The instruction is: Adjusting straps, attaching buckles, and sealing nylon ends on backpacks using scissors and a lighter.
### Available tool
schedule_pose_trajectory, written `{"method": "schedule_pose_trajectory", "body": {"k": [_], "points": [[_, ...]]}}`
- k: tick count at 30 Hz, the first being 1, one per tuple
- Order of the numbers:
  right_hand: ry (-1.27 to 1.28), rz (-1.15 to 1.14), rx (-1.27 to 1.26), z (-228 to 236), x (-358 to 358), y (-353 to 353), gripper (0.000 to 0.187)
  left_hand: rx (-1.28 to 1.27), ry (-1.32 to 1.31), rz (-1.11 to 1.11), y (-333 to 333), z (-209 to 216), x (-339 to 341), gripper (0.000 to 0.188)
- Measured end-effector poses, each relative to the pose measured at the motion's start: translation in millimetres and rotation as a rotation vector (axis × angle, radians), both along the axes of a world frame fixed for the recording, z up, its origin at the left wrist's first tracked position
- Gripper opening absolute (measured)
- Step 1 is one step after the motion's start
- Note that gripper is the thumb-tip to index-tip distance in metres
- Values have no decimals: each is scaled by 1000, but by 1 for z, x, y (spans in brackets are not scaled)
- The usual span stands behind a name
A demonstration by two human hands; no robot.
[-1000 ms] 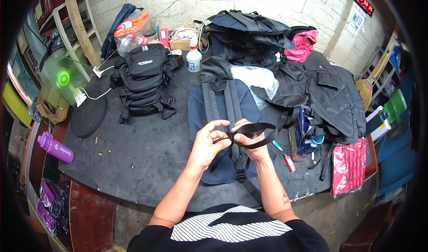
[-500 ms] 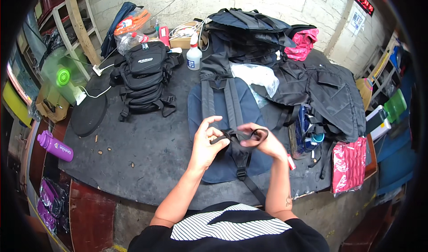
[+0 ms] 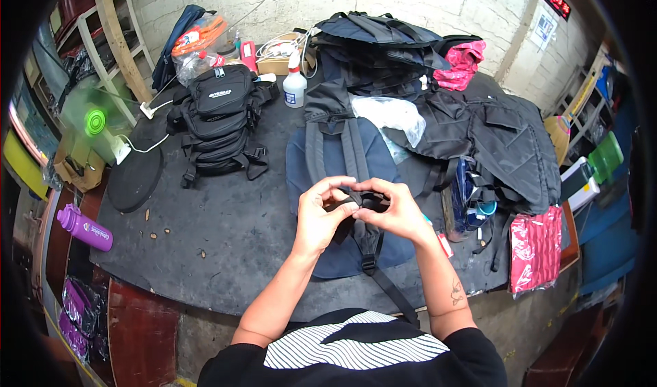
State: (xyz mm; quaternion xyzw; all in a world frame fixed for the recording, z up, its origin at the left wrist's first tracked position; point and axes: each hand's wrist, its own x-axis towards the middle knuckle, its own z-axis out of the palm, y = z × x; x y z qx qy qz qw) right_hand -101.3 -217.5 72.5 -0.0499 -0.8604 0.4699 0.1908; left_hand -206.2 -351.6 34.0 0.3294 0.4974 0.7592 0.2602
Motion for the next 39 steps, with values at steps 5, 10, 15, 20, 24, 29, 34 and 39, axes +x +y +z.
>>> {"method": "schedule_pose_trajectory", "body": {"k": [5,10,15,20,24,29,34,39], "points": [[-108,42,-615,-12,-4,17,17,52,126,63,1,-9,3,31],[30,-45,-728,-30,-15,4,19,67,239,116,0,-8,-3,30],[14,54,-486,-26,-10,-3,25,-124,-170,-184,-11,2,-21,48],[48,-21,-437,-27,-5,-3,23,62,-105,62,-5,3,-3,52],[14,-145,-389,-30,-6,8,12,92,-66,40,-5,-9,4,50],[81,-201,-548,-30,-12,14,19,145,210,188,0,-10,13,25],[45,17,-646,-35,-18,10,23,-246,609,205,2,0,-11,37],[2,76,-677,-29,-18,20,23,5,700,212,4,7,-22,22]]}}
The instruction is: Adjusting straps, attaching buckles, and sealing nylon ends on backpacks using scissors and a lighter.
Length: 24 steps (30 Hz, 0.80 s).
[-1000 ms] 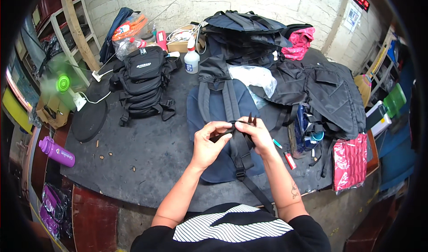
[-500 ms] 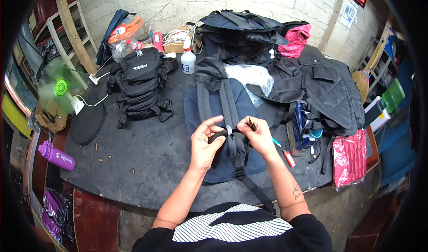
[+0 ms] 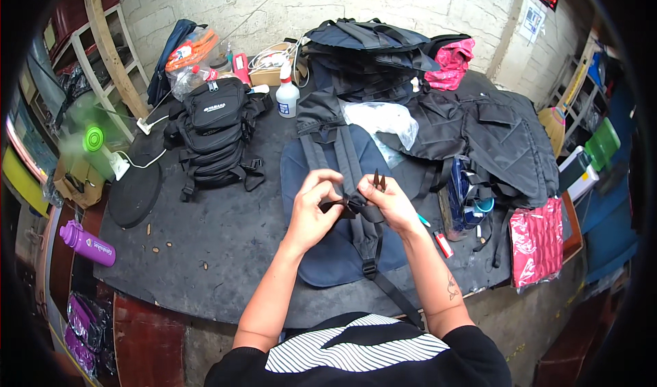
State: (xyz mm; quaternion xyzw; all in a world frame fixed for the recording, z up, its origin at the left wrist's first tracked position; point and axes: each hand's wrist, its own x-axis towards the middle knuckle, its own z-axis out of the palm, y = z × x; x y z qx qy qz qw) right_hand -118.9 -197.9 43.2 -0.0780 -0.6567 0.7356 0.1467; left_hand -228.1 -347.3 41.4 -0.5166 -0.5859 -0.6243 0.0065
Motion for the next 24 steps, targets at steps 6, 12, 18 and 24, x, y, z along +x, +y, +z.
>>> {"method": "schedule_pose_trajectory", "body": {"k": [6,12,18,24], "points": [[91,-253,435,6,0,2,11,-126,-368,-320,8,-6,-1,30],[151,-335,370,10,1,7,3,-121,-433,-496,15,-5,-2,29],[467,-625,235,-13,-13,22,4,-133,-500,-567,10,-16,-7,25],[17,-40,422,24,28,59,13,-109,-552,-506,1,-38,-26,30]]}}
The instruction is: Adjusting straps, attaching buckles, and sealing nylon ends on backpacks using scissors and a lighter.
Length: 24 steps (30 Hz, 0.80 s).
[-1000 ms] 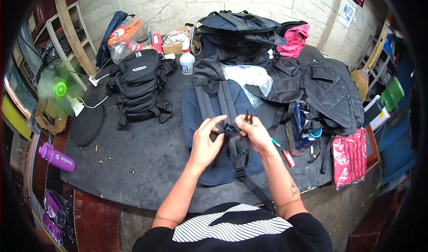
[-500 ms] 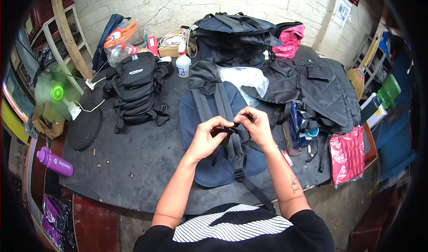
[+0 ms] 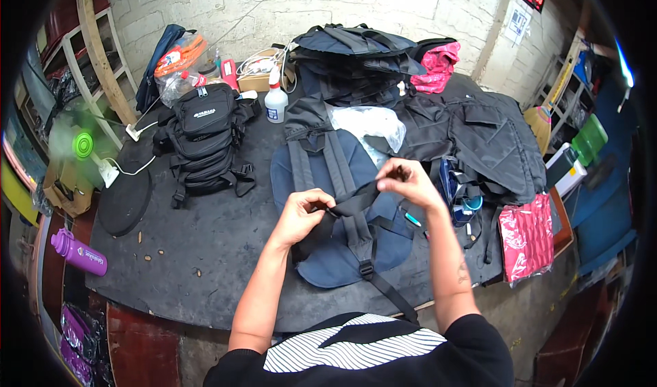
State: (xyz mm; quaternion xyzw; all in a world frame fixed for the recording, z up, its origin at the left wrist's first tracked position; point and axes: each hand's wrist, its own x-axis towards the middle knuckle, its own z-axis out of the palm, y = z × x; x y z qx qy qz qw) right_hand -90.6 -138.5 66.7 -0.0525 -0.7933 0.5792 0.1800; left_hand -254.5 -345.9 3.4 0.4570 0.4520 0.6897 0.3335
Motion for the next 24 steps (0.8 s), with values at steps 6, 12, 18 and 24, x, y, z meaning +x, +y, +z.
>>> {"method": "schedule_pose_trajectory", "body": {"k": [6,12,18,24], "points": [[-129,-7,349,29,15,-8,18,33,112,-83,-7,6,-6,33],[417,-694,499,3,-6,-20,20,-15,210,-112,6,17,17,29],[99,-471,59,3,-13,2,26,-11,262,7,4,14,5,31],[-84,190,-932,25,7,16,23,-7,225,27,3,12,5,31]]}}
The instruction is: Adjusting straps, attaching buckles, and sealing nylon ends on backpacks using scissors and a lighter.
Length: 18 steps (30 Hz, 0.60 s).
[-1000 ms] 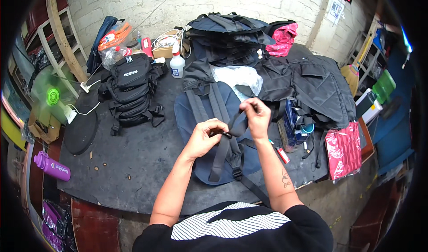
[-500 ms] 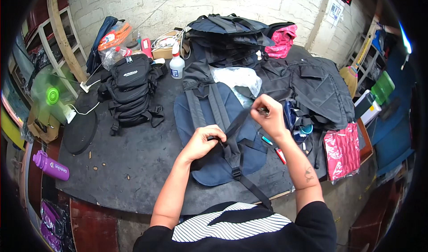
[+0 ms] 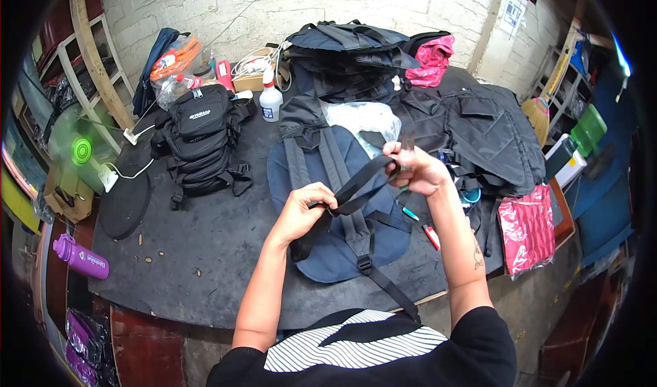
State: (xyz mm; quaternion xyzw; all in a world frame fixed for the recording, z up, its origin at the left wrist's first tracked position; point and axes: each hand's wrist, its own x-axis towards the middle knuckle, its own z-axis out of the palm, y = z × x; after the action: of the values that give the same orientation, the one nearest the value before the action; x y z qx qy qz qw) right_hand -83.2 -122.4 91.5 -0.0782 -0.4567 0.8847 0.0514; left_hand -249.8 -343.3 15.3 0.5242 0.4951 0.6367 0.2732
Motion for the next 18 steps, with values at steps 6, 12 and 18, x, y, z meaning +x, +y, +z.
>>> {"method": "schedule_pose_trajectory", "body": {"k": [6,12,18], "points": [[-178,-256,941,7,1,-10,31,-1,11,18,-3,0,-2,31],[-266,-239,1561,-22,-12,-9,27,-75,253,65,1,6,21,31],[-303,34,1254,-16,8,1,29,-140,333,140,-9,1,17,27]]}}
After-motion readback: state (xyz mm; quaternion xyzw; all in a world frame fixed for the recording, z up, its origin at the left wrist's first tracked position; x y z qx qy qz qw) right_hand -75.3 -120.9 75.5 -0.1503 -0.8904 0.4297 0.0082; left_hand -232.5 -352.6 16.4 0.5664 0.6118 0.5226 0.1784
